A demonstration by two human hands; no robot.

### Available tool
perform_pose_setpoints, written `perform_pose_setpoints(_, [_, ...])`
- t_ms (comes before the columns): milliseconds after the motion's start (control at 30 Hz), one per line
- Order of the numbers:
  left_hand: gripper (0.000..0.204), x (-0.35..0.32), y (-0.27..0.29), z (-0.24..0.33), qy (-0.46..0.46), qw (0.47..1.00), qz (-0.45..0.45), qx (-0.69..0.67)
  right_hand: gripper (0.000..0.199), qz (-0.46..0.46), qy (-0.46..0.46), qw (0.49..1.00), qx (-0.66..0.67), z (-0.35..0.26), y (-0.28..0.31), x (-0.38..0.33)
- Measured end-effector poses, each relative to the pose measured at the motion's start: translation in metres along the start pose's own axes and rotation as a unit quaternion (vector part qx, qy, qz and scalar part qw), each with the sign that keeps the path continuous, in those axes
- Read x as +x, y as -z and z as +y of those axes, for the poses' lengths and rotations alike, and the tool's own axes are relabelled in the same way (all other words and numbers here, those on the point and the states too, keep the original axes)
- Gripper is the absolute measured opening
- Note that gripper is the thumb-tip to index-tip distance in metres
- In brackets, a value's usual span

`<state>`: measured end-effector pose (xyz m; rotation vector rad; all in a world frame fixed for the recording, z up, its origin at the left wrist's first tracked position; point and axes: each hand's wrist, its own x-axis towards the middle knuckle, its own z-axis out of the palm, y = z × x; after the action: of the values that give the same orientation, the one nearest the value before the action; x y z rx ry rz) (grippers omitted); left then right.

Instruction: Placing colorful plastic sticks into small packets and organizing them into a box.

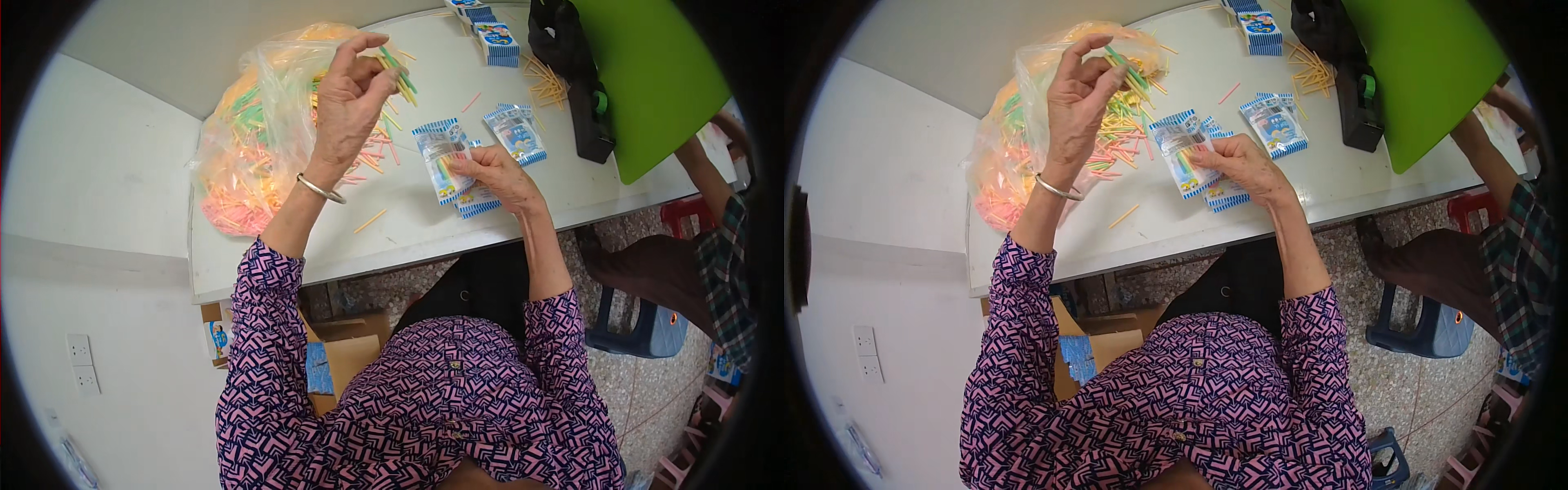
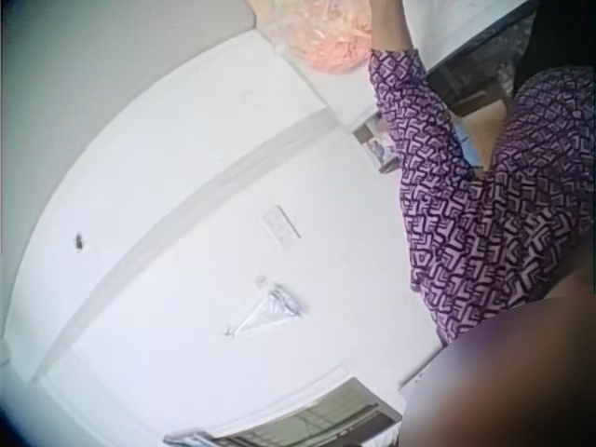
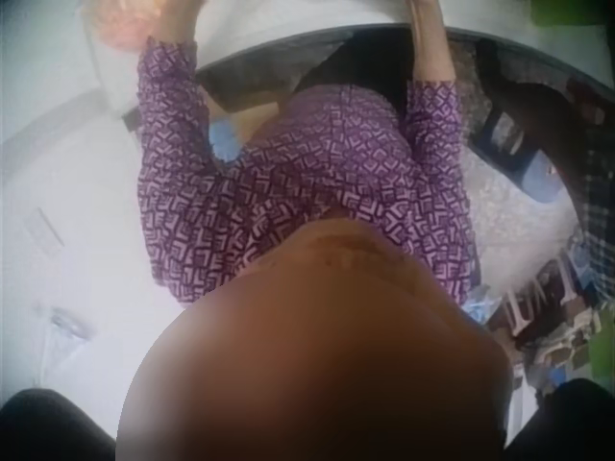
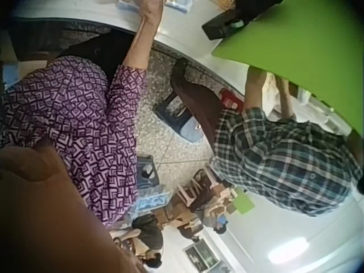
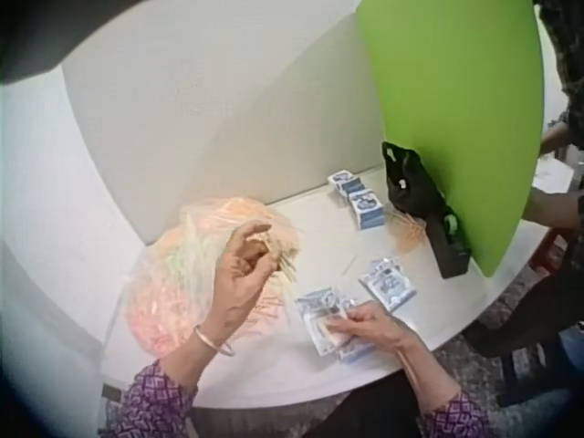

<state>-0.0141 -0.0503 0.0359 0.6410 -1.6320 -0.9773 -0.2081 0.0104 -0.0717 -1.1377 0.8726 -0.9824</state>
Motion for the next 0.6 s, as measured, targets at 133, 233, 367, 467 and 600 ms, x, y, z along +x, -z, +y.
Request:
perform_pose_setpoints(133, [0.033,-0.013,-0.003,-0.016,0.028,0.997,-0.065,0.007,0.028,-0.014,0.003,1.000,0.008,0.001,-0.004,0.000])
perform_pose_setpoints(233, [0.031,-0.028,-0.008,-0.020,0.107,0.992,-0.066,-0.005,0.027,-0.017,0.000,1.000,0.023,-0.002,-0.005,-0.003])
perform_pose_setpoints(367, [0.019,-0.039,-0.005,-0.027,0.165,0.977,-0.125,0.058,0.026,-0.014,0.003,1.000,0.022,-0.001,-0.004,-0.006])
perform_pose_setpoints(467, [0.019,-0.042,-0.005,-0.034,0.126,0.970,-0.158,0.133,0.023,-0.018,-0.001,0.999,0.031,0.002,-0.004,-0.006])
perform_pose_setpoints(600, [0.022,-0.040,-0.004,-0.041,0.033,0.954,-0.198,0.224,0.030,-0.039,0.000,0.999,0.027,0.008,-0.001,-0.005])
